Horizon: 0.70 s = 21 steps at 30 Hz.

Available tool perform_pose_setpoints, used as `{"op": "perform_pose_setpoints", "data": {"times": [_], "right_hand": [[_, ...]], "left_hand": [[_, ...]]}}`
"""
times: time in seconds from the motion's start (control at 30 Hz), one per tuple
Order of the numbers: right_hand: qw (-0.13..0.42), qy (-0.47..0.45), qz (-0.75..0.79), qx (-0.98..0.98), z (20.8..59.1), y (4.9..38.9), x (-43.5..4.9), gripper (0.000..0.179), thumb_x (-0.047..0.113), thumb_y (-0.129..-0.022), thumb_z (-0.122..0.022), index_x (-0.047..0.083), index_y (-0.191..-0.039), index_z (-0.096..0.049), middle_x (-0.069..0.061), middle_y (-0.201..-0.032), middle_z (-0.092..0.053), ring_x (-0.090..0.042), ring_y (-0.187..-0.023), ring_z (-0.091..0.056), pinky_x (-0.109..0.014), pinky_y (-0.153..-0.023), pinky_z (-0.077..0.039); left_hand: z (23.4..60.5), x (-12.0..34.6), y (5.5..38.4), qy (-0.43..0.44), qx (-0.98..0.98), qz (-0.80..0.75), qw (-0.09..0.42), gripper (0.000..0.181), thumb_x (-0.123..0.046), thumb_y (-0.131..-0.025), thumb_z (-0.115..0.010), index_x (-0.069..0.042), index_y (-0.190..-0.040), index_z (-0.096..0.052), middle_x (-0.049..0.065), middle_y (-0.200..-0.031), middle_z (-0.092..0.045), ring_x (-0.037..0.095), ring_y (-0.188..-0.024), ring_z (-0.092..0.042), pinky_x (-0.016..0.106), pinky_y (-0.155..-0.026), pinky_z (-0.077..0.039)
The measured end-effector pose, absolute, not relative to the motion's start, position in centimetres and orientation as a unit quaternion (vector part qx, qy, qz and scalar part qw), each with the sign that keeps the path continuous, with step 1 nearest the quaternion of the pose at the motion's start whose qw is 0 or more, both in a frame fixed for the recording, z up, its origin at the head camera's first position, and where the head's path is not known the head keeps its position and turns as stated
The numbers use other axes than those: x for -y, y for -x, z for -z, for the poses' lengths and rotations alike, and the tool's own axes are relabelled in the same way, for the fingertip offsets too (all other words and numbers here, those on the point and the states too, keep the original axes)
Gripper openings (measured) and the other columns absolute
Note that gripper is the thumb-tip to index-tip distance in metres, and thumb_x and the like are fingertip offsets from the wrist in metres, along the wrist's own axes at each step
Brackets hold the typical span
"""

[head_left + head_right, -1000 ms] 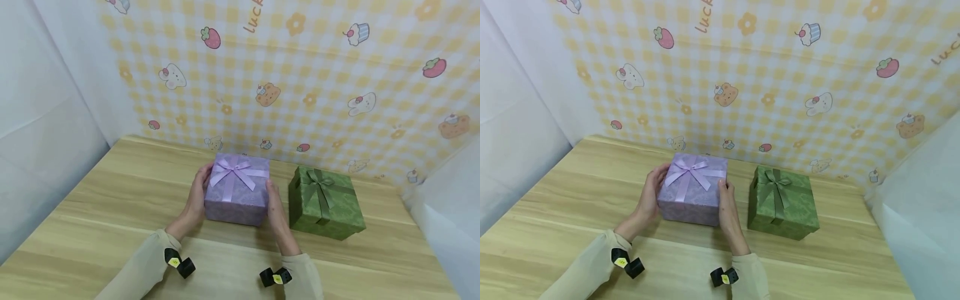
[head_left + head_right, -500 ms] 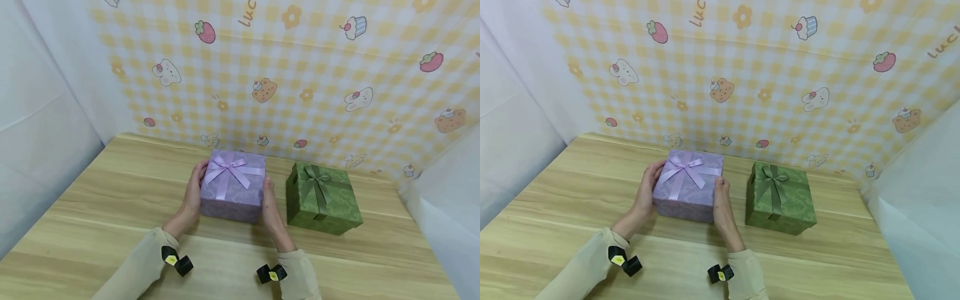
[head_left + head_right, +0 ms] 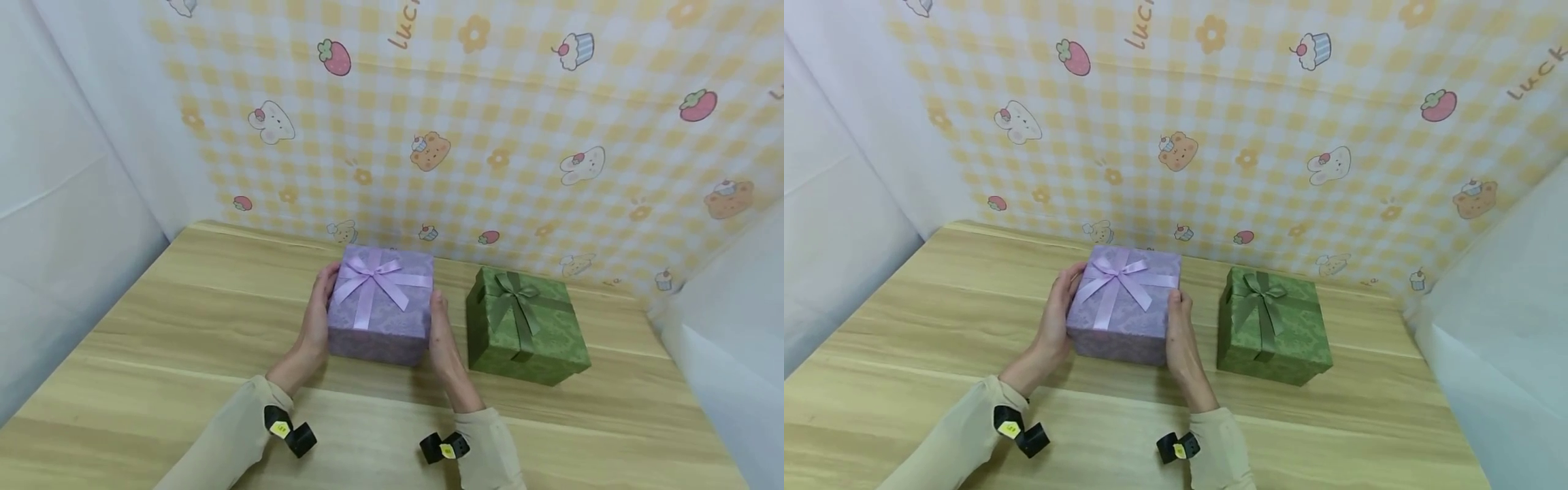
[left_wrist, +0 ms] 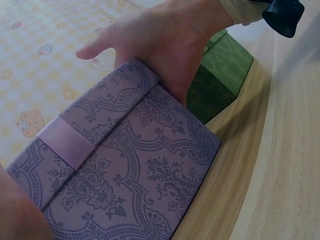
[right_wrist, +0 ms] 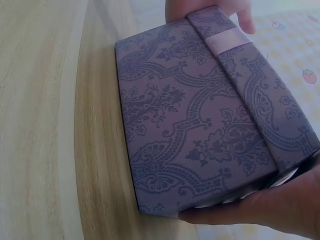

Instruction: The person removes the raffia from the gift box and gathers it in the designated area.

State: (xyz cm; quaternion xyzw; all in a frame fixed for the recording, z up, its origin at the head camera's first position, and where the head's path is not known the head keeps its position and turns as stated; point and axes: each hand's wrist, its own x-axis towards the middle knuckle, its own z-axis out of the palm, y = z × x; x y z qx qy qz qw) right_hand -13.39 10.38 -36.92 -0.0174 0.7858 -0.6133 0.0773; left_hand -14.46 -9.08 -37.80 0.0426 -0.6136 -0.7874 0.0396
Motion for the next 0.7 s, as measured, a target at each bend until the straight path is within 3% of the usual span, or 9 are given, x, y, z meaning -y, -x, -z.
{"op": "perform_pose_setpoints", "data": {"times": [0.43, 0.7], "right_hand": [[0.079, 0.037, 0.613, -0.785, 36.96, 13.52, -10.48, 0.084, 0.062, -0.093, -0.007, 0.000, -0.147, 0.008, -0.018, -0.152, 0.012, -0.028, -0.138, 0.010, -0.048, -0.108, 0.005], [0.058, 0.067, 0.613, -0.785, 37.06, 13.77, -10.44, 0.081, 0.062, -0.093, -0.011, 0.004, -0.149, -0.001, -0.019, -0.153, -0.004, -0.028, -0.139, -0.003, -0.049, -0.109, -0.002]], "left_hand": [[37.78, 9.21, 14.62, -0.034, 0.639, 0.767, 0.048, 0.059, -0.049, -0.099, -0.018, -0.014, -0.144, -0.032, 0.002, -0.147, -0.033, 0.014, -0.133, -0.026, 0.035, -0.109, -0.013], [37.80, 9.23, 14.53, -0.031, 0.661, 0.747, 0.061, 0.058, -0.044, -0.101, -0.017, -0.009, -0.146, -0.030, 0.002, -0.149, -0.030, 0.011, -0.135, -0.022, 0.031, -0.110, -0.011]]}}
